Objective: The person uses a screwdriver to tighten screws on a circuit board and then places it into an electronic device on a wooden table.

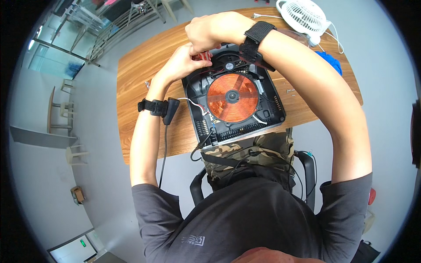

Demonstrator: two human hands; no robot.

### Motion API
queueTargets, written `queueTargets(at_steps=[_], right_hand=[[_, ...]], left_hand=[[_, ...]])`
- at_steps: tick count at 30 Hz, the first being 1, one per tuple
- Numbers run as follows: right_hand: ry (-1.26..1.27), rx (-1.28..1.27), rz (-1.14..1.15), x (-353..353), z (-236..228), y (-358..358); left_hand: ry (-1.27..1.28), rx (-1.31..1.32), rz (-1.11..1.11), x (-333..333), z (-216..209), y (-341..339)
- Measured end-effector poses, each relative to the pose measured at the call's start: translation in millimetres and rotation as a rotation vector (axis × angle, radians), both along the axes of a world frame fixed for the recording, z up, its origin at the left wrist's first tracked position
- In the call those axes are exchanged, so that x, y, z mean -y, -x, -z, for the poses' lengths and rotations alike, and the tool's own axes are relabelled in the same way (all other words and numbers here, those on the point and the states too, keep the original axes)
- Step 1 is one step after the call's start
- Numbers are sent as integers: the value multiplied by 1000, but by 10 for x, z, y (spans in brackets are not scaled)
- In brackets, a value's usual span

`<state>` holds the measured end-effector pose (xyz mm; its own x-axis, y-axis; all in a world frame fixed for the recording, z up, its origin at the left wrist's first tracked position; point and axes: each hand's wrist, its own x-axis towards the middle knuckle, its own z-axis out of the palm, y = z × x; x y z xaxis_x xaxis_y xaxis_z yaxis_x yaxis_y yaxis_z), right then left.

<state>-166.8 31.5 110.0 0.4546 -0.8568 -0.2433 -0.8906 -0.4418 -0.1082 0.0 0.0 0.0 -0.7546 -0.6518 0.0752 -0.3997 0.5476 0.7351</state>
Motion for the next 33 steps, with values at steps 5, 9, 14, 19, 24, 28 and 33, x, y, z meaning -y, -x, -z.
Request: queueTargets(at_steps=[5,9,14,19,24,28,33], right_hand=[[106,23,-84,-53,-89,79],[161,-2,-72,16,-77,172],[207,-83,24,-104,-478,506],[326,-29,16,-127,-217,1159],[321,-11,118,-418,-204,1855],[285,23,174,-757,-133,2305],[224,72,278,-1212,84,2553]], left_hand=[[116,170,-144,-21,-92,-3],[111,142,-179,-170,-67,66],[298,221,6,-152,165,229],[319,354,9,-181,320,545],[401,321,-11,-176,352,662],[452,411,-3,-230,297,759],[441,462,-16,-249,292,853]])
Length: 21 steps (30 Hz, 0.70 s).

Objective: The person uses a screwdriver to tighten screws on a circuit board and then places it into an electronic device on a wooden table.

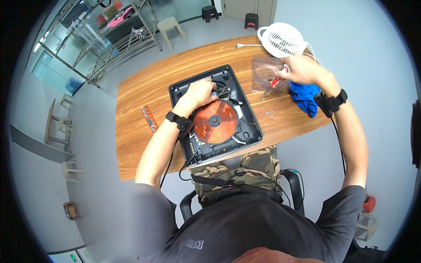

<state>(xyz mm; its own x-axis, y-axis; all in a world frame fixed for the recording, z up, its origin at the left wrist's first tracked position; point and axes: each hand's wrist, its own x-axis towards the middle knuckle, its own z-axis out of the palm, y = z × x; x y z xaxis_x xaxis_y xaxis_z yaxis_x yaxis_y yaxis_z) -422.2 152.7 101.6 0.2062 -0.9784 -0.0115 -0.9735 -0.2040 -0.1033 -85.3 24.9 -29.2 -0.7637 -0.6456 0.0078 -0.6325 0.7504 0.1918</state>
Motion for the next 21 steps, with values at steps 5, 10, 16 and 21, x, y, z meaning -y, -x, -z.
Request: queueTargets(at_steps=[5,10,16,21], right_hand=[[-34,78,36,-166,97,83],[-24,132,40,-218,163,158],[-17,143,58,-287,97,104],[84,187,-11,-315,247,141]], left_hand=[[43,-21,17,45,91,73],[0,-7,-12,58,48,108],[11,-20,-1,74,65,67],[-19,-5,-19,67,57,41]])
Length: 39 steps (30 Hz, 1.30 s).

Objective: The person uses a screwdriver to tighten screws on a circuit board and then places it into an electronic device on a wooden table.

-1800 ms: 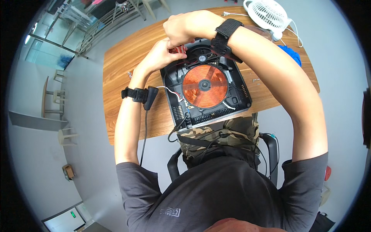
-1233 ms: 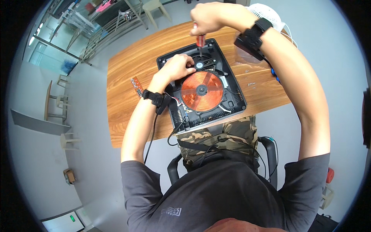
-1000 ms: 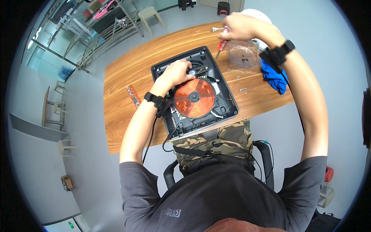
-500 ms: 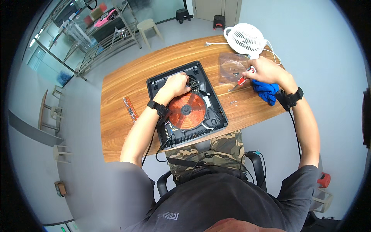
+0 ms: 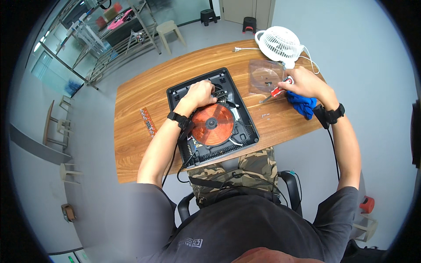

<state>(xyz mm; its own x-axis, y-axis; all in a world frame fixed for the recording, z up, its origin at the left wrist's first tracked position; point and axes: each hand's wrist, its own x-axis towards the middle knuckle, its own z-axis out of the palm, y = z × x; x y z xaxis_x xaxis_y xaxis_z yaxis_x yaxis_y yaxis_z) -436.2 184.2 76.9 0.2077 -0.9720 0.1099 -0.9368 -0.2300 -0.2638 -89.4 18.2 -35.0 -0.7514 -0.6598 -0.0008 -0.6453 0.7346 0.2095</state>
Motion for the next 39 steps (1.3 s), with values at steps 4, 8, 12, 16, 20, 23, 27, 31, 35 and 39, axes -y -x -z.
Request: queueTargets(at_steps=[4,8,12,16,20,23,27,31,35,39], right_hand=[[-16,-42,109,-103,101,-24],[1,80,221,-231,173,123],[92,194,301,-507,332,176],[201,204,361,-692,645,237],[280,205,354,-899,858,226],[272,250,372,-1015,930,181],[285,192,359,-1037,980,187],[285,194,324,-938,880,201],[242,169,271,-832,656,125],[269,78,155,-696,508,40]], left_hand=[[-44,1,-5,11,6,-101],[-68,-157,10,52,-15,-142],[-73,-150,20,64,-127,-230],[-24,-157,9,61,-57,-249],[-43,-150,3,33,-31,-164],[-65,-147,-10,-13,-77,-112],[-65,-146,21,-52,-113,-17],[-60,-139,73,-85,-175,-28],[-88,-97,79,-143,-239,-130],[-92,-137,6,-201,-252,-290]])
